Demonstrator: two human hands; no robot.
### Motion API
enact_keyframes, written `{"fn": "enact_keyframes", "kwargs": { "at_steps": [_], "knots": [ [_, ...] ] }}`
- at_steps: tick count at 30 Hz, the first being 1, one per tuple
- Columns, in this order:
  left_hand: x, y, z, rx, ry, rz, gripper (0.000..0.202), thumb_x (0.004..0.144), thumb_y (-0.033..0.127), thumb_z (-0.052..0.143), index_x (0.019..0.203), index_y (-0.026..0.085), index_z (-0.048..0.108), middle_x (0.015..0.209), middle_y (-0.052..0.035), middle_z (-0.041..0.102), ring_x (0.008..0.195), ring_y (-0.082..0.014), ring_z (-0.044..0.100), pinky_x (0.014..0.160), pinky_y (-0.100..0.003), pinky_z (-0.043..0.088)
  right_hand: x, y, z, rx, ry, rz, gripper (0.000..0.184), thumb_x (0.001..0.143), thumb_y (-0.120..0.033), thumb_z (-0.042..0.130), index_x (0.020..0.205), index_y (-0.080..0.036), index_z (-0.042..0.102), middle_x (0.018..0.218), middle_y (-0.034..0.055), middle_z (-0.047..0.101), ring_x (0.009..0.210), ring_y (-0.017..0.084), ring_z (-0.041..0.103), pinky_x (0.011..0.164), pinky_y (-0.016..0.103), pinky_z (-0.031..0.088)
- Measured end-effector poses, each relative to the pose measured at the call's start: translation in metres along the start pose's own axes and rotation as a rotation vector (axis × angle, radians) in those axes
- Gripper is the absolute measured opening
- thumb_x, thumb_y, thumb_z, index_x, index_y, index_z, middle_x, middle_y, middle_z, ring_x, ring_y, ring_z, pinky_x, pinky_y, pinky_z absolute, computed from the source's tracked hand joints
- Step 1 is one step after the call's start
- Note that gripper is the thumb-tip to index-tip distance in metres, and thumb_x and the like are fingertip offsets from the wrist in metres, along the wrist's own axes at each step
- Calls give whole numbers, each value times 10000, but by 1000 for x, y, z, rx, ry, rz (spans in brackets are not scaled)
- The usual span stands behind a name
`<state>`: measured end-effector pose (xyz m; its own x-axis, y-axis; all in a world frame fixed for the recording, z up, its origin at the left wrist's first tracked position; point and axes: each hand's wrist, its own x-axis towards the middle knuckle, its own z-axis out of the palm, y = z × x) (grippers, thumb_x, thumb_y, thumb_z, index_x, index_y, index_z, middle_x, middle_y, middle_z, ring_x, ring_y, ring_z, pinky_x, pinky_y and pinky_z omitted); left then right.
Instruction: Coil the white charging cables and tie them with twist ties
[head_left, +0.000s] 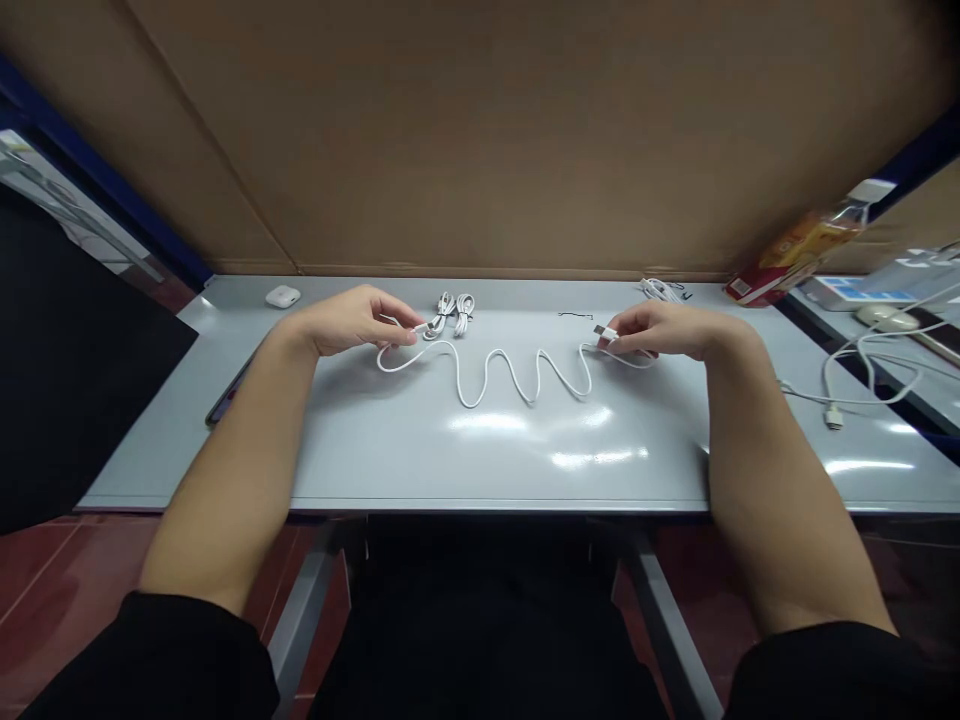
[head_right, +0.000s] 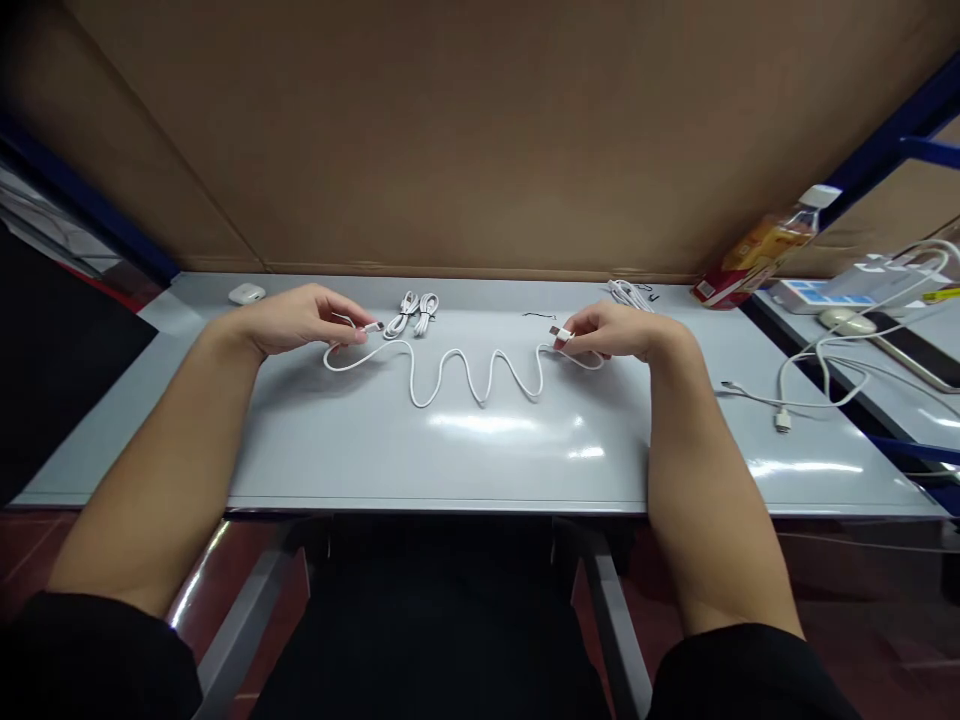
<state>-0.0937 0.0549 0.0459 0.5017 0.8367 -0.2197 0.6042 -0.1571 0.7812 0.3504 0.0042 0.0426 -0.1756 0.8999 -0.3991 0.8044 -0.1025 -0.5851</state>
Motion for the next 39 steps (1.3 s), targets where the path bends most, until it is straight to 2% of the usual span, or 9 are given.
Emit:
{"fn": "enact_keyframes", "kwargs": {
  "at_steps": [5,9,11,15,21,27,31,36,39],
  "knots": [
    [2,-10,-2,-3,-1,29,258,775,413,833,978,254,817,935,-27,730,769,-167,630,682,-279,510,0,-2,2,13,27,24,322,769,-384,783,1071,-276,749,739,13,650,659,185,562,670,350,459],
    [11,-15,7,-53,17,56,362,745,373,880,1058,208,803,933,-53,747,729,-161,669,701,-309,556,3,-6,9,162,-30,25,322,713,-338,843,986,-249,699,746,37,705,643,196,603,658,364,495],
    [16,-12,21,-87,80,26,446,732,393,902,1110,190,780,994,-76,762,748,-183,709,733,-354,579,5,-10,14,235,-74,4,336,684,-326,873,932,-236,665,805,62,743,668,204,638,656,366,514],
    [25,2,66,-117,172,58,382,673,361,924,970,168,780,940,-114,789,815,-242,749,732,-371,598,9,-24,29,255,-143,-127,274,785,-360,814,917,-235,609,910,66,773,733,190,666,663,338,509],
    [24,24,117,-68,193,253,224,878,361,730,1026,224,829,1064,-74,810,951,-252,753,865,-373,581,21,-52,73,149,62,-325,243,837,-385,772,791,-220,600,777,7,673,645,135,564,546,273,396],
    [13,36,130,42,139,346,444,885,482,728,1263,250,762,1201,-72,777,952,-259,708,861,-375,556,18,-73,101,484,114,-212,272,839,-361,803,843,-226,566,677,2,658,578,144,596,510,267,435],
    [11,40,140,180,173,438,406,836,476,778,1180,260,769,1122,-46,770,1040,-286,673,927,-394,528,15,-78,104,589,97,-147,314,818,-310,832,972,-245,566,640,-17,653,563,164,618,527,289,499],
    [15,33,142,198,248,431,469,856,338,751,1306,222,695,1313,-107,664,1165,-281,640,999,-420,525,23,-71,105,411,198,-184,321,804,-433,819,838,-241,564,611,-7,640,549,169,588,489,279,399],
    [18,28,137,139,260,401,418,846,289,745,1255,208,717,1229,-109,693,1097,-270,667,964,-418,558,25,-67,103,133,320,-262,320,831,-516,752,799,-216,647,660,8,621,623,176,576,574,295,403]
  ]
}}
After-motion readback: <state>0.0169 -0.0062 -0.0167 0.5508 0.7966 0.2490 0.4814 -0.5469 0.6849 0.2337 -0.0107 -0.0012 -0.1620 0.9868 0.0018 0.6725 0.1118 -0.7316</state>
